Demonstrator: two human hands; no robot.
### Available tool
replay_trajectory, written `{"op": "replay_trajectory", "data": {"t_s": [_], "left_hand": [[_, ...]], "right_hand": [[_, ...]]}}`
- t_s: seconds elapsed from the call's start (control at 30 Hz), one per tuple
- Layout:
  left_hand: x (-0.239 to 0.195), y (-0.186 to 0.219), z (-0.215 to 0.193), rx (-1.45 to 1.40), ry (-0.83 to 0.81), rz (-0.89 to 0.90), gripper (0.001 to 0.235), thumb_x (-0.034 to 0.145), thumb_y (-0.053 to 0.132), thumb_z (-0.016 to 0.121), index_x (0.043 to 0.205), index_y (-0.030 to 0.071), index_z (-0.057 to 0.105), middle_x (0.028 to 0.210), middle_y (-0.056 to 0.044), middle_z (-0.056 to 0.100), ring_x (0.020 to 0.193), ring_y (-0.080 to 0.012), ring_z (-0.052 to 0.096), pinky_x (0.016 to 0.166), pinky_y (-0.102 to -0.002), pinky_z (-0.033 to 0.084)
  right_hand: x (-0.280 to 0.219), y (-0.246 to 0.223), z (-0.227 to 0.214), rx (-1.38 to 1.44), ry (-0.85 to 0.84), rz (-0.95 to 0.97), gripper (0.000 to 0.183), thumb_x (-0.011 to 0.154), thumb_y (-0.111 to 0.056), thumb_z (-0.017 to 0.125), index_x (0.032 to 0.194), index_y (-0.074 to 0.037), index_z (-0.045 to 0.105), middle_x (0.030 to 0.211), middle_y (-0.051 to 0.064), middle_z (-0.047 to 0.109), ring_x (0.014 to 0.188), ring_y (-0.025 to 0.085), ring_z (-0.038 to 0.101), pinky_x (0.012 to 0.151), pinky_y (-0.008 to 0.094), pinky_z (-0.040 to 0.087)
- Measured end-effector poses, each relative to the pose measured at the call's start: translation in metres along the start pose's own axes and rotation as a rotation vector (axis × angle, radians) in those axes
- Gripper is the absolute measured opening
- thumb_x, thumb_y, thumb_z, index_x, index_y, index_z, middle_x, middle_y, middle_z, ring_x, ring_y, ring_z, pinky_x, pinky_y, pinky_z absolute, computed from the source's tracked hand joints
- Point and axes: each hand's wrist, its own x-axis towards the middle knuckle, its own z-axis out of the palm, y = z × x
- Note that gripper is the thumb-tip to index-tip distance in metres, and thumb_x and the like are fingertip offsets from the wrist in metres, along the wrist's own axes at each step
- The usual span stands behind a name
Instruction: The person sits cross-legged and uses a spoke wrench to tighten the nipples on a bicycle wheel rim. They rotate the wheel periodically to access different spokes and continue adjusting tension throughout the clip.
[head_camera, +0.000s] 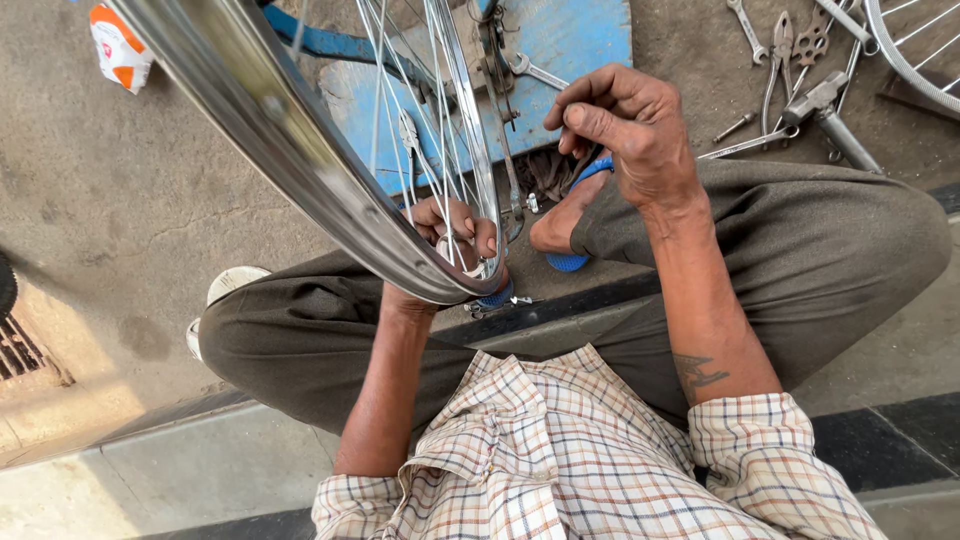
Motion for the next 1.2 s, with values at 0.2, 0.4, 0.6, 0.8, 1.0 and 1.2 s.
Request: {"op": "replay_trajectory", "data": {"t_s": [0.2,0.4,0.6,0.8,1.0,1.2], "left_hand": [[0.002,0.022,-0.027,0.845,0.123,-0.266,0.042,0.080,0.021,0.085,0.114,0.002,0.072,0.104,-0.009,0.077,0.092,-0.0189,0.074,0.081,-0.033,0.063],[0.031,0.014,-0.052,1.207,0.115,-0.285,0.042,0.078,0.020,0.085,0.114,0.002,0.075,0.098,-0.008,0.079,0.084,-0.0159,0.075,0.077,-0.033,0.063],[0.029,-0.011,-0.064,1.518,0.216,-0.102,0.037,0.082,0.021,0.081,0.112,0.002,0.074,0.094,-0.010,0.078,0.081,-0.0172,0.074,0.074,-0.035,0.062],[0.026,-0.036,-0.075,1.687,0.380,0.045,0.033,0.086,0.022,0.078,0.111,0.001,0.074,0.091,-0.011,0.078,0.077,-0.0184,0.073,0.072,-0.037,0.061],[0.029,-0.050,-0.101,1.737,0.448,0.070,0.030,0.090,0.023,0.075,0.109,0.001,0.074,0.088,-0.013,0.077,0.074,-0.0196,0.072,0.069,-0.038,0.061],[0.024,-0.068,-0.124,1.829,0.535,0.048,0.028,0.094,0.024,0.072,0.108,0.000,0.073,0.084,-0.015,0.077,0.071,-0.0208,0.071,0.067,-0.040,0.060]], "right_hand": [[0.006,0.014,-0.002,-0.129,0.003,0.016,0.009,0.104,-0.008,0.070,0.110,-0.001,0.070,0.098,0.011,0.075,0.081,0.011,0.071,0.070,0.023,0.059],[0.007,0.039,-0.006,-0.342,-0.021,0.082,0.012,0.102,-0.008,0.070,0.111,0.000,0.070,0.095,0.007,0.074,0.079,0.009,0.071,0.066,0.022,0.057],[0.009,0.061,0.009,-0.609,-0.134,0.169,0.012,0.098,-0.009,0.070,0.108,-0.003,0.072,0.084,0.005,0.071,0.068,0.012,0.065,0.058,0.026,0.055],[0.003,0.085,0.026,-0.897,-0.408,0.034,0.023,0.087,-0.007,0.073,0.110,-0.002,0.070,0.093,0.016,0.069,0.089,0.032,0.065,0.081,0.047,0.053],[0.006,0.106,0.038,-0.971,-0.409,-0.081,0.040,0.081,-0.001,0.070,0.121,0.000,0.065,0.102,0.020,0.069,0.099,0.041,0.064,0.089,0.053,0.050],[0.006,0.130,0.032,-0.962,-0.400,-0.161,0.038,0.082,-0.001,0.066,0.120,-0.002,0.066,0.108,0.019,0.071,0.101,0.042,0.068,0.089,0.052,0.054]]}}
